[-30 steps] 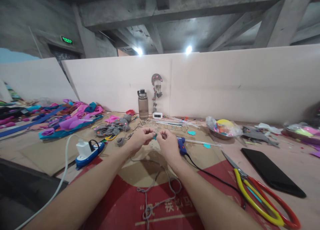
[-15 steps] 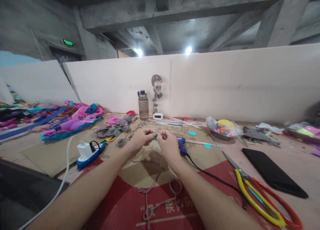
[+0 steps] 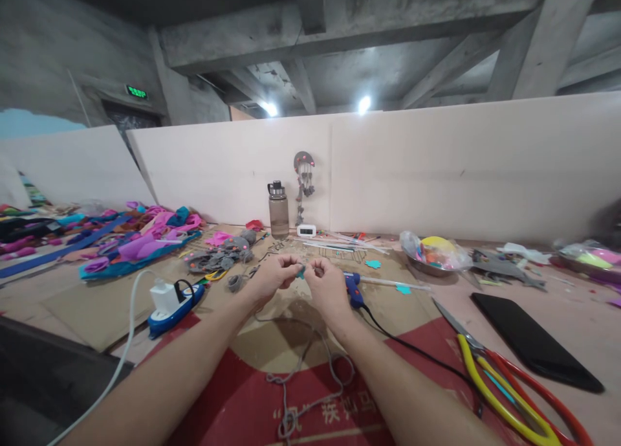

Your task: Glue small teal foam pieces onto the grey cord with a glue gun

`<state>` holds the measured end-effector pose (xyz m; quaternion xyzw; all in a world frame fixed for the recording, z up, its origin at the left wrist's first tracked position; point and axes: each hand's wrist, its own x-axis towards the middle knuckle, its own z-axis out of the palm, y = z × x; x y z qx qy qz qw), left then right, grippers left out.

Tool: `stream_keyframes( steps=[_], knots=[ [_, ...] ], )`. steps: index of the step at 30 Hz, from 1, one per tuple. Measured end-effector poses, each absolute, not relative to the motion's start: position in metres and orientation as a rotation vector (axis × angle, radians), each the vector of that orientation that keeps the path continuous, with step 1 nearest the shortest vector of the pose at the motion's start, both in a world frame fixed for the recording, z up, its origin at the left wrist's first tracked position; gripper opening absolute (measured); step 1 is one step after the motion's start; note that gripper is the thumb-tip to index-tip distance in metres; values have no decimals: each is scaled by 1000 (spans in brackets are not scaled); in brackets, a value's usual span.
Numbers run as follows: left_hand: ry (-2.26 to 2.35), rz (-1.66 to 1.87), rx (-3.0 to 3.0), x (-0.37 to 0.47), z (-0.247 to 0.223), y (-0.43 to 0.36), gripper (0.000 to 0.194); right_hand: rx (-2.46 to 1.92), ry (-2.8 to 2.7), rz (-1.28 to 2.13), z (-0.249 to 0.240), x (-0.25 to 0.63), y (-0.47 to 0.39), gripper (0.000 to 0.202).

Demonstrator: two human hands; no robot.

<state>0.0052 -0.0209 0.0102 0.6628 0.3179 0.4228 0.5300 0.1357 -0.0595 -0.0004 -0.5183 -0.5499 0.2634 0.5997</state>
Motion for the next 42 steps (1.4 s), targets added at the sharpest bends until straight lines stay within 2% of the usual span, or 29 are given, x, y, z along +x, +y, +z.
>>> stream_keyframes(
  steps=[42],
  knots=[
    [795,996,1554,6,1,-15,30,-1191,-1277,555,-10,136,-51,19]
  ],
)
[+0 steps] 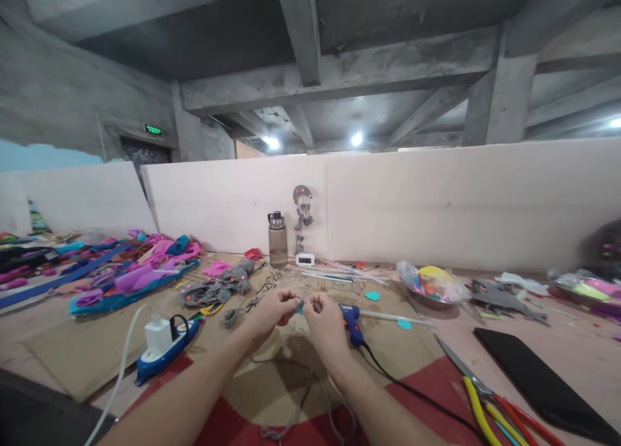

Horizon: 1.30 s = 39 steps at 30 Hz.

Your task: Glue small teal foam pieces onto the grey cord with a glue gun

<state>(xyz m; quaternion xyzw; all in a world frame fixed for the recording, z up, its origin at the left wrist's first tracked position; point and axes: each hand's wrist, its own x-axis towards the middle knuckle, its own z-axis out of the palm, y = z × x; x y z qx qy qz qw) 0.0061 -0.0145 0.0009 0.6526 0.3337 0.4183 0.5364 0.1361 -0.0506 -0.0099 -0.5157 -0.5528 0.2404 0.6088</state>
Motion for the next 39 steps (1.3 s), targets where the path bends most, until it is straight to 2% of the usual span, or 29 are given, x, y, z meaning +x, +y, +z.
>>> stream_keyframes(
  steps=[39],
  knots=[
    [717,934,1580,2,7,-15,32,-1178,-1198,672,-4,139,-53,23]
  ],
)
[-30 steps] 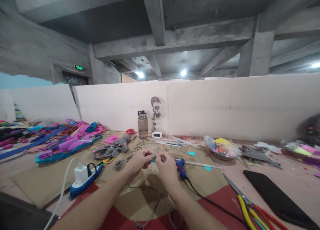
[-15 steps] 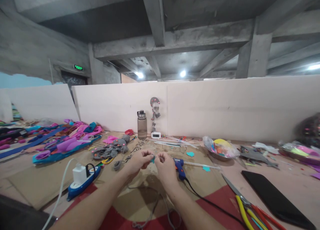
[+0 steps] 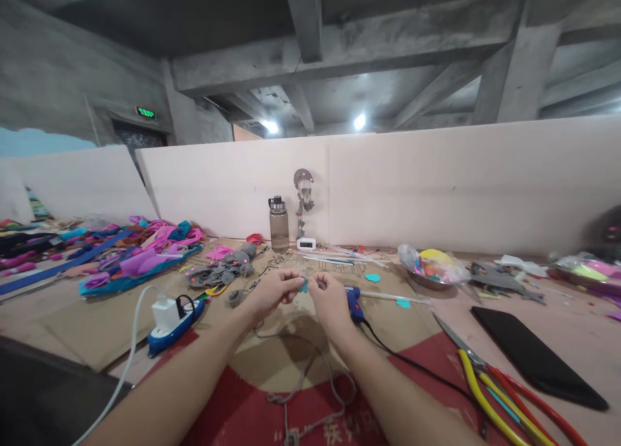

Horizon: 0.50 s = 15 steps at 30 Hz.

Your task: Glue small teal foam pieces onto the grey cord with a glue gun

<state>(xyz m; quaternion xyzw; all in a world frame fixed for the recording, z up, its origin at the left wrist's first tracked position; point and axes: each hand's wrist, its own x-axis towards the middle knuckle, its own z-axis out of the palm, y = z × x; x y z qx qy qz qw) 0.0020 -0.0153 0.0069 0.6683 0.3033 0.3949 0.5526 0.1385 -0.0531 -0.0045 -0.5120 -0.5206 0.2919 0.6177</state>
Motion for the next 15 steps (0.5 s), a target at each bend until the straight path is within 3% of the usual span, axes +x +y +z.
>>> stream_keyframes(
  steps=[15],
  knots=[
    [657,907,1542,-3,12,-16,30,-1207,-1239,685,-1,144,-56,23]
  ],
)
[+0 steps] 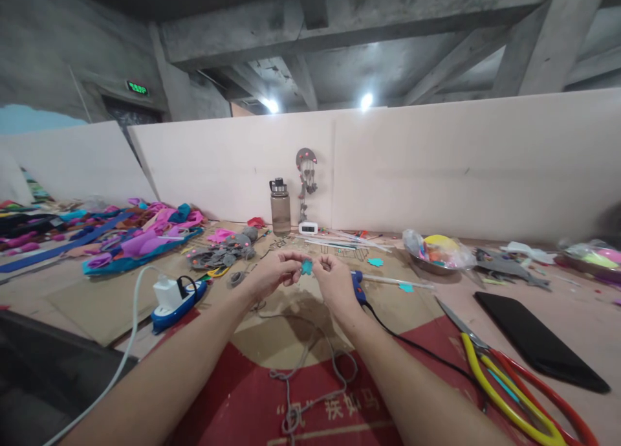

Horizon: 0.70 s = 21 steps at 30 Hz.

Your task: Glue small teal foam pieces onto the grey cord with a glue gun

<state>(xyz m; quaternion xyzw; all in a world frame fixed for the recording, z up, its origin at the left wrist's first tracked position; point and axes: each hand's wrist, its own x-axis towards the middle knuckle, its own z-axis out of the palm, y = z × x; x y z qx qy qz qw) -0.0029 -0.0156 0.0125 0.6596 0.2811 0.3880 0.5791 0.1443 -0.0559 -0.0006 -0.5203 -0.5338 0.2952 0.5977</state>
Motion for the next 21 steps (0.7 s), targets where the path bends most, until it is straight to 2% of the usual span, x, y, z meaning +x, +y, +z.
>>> stream_keyframes(
  steps=[9,15,21],
  knots=[
    [810,1047,2062,-5,19,-20,25,-1255,-1421,445,-2,144,-58,17],
    [854,1009,2026,-6,17,-21,28,-1278,-1566,255,-1,146,-61,21],
    [875,1148,2022,-4,14,-17,17,-1225,-1576,283,1,145,-63,22]
  ],
)
